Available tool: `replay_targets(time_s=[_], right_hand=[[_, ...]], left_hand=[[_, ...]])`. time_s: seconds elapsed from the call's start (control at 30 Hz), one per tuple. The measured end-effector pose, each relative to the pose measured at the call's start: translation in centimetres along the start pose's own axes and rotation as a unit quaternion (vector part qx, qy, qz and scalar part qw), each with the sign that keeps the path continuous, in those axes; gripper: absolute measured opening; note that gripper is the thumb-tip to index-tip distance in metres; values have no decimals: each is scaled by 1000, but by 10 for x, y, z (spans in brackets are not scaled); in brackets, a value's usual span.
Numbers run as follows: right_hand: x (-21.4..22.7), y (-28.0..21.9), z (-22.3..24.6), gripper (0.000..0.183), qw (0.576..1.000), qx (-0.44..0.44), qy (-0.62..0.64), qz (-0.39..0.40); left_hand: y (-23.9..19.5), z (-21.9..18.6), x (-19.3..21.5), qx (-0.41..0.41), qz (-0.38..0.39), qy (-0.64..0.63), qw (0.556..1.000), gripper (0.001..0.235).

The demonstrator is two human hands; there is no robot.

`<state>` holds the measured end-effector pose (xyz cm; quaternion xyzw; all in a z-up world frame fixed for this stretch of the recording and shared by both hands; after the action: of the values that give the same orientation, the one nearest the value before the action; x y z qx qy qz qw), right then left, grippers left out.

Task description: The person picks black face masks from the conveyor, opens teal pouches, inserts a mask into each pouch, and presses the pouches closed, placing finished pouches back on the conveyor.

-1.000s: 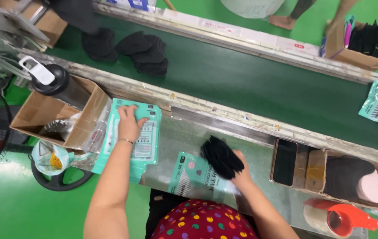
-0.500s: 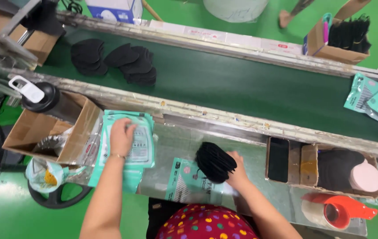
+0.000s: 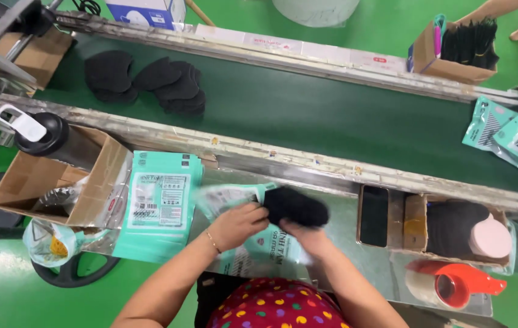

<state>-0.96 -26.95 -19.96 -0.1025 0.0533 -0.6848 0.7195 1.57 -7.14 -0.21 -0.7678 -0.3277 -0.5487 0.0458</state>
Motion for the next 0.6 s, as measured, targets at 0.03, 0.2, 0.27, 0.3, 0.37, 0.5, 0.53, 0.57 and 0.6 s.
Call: replay_targets(time_s=[0.03, 0.2, 0.27, 0.3, 0.37, 0.5, 0.53, 0.57, 0.6], right_hand=[[-4, -5, 24, 30, 1000, 2, 0, 0], [-30, -20, 88, 34, 983, 167, -61, 36], [-43, -27, 142, 37, 962, 249, -97, 53], [-49, -33, 175, 40, 931, 330, -137, 69], [-57, -32, 168, 36, 928, 287, -196, 135], [-56, -30, 159, 37, 942, 195, -221, 162], [-55, -31, 142, 37, 942, 194, -222, 163], [-52, -30, 124, 29, 963, 167, -132, 164], [-51, -29, 105, 22, 976, 137, -40, 164]], left_hand=[[1, 1, -1, -1, -1, 2, 1000, 25], [10, 3, 78, 110, -256, -84, 957, 45], [8, 22, 70, 156, -238, -85, 955, 24], [7, 35, 64, 200, -225, -88, 950, 5], [7, 19, 58, 175, -197, -104, 959, 2], [9, 18, 48, 197, -167, -126, 958, 4], [9, 17, 50, 198, -167, -126, 958, 4], [9, 18, 54, 208, -180, -127, 953, 5], [9, 19, 59, 219, -193, -127, 948, 6]])
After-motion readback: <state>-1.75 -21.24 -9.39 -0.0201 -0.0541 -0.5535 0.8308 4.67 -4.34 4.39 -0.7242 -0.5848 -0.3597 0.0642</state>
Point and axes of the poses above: each hand's wrist, its own y-axis towards the middle knuckle, its own x-axis out of the back of the hand, z = x × y, the point moved 8 cm from there along y, towards the middle knuckle, and after that the axes turned 11 degrees about x, right-handed, at the moved point
